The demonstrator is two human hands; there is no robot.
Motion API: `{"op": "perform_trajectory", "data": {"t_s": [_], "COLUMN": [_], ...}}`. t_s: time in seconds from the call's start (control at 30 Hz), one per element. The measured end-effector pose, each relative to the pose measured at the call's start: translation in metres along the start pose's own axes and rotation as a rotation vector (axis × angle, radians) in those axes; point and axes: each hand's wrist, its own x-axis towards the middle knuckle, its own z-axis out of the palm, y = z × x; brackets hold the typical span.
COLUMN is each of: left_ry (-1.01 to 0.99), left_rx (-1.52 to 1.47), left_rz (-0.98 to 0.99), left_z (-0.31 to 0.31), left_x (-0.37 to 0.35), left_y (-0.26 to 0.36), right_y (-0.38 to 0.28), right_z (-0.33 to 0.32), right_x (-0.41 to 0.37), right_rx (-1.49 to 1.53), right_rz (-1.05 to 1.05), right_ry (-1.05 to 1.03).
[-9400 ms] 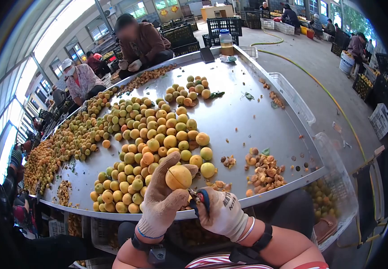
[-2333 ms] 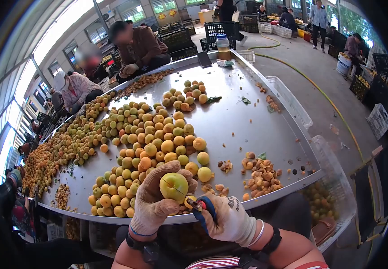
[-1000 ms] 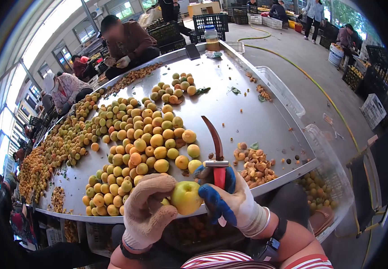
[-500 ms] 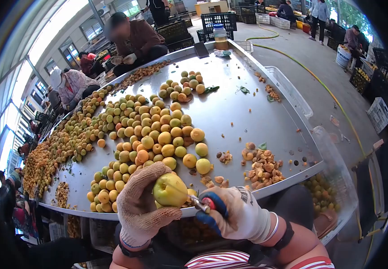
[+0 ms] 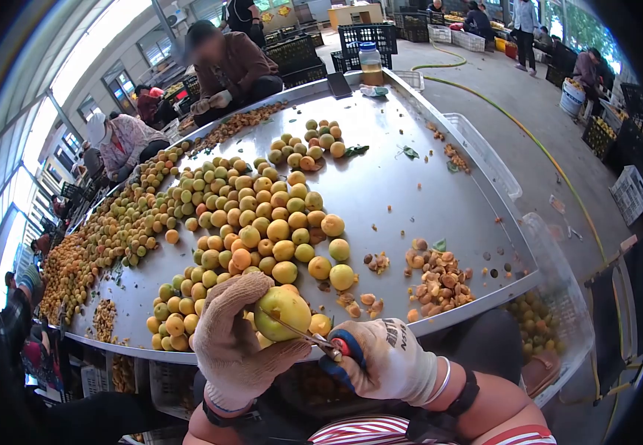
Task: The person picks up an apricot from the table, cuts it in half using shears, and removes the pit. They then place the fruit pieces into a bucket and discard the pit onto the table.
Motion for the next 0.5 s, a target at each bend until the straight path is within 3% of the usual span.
{"op": "perform_trajectory", "data": {"t_s": [0.13,0.2,0.27,0.33,0.37,0.5], "left_ry": [-0.021,0.135,0.144,0.17,0.159,0.142], "left_rx": [-0.019,-0.824,-0.79,-1.106,-0.953,-1.073], "left_rz": [-0.06,-0.492,-0.505,-0.581,-0.644,-0.796], "left_z": [-0.001,0.005,0.005,0.01,0.013,0.014], "left_x": [-0.002,-0.001,-0.007,-0.007,-0.007,-0.013], "left_y": [0.001,0.014,0.001,-0.001,0.0,-0.013], "right_y": [-0.001,0.002,0.007,0.01,0.011,0.013], "right_z": [0.004,0.01,0.019,0.023,0.024,0.024], "right_x": [0.001,-0.001,-0.003,-0.002,-0.001,-0.004], "right_rx": [-0.086,-0.088,-0.102,-0.057,-0.073,-0.151], "right_rz": [-0.022,-0.014,0.005,-0.001,-0.002,-0.025], "right_ry": [0.018,0.017,0.031,0.035,0.042,0.098]}}
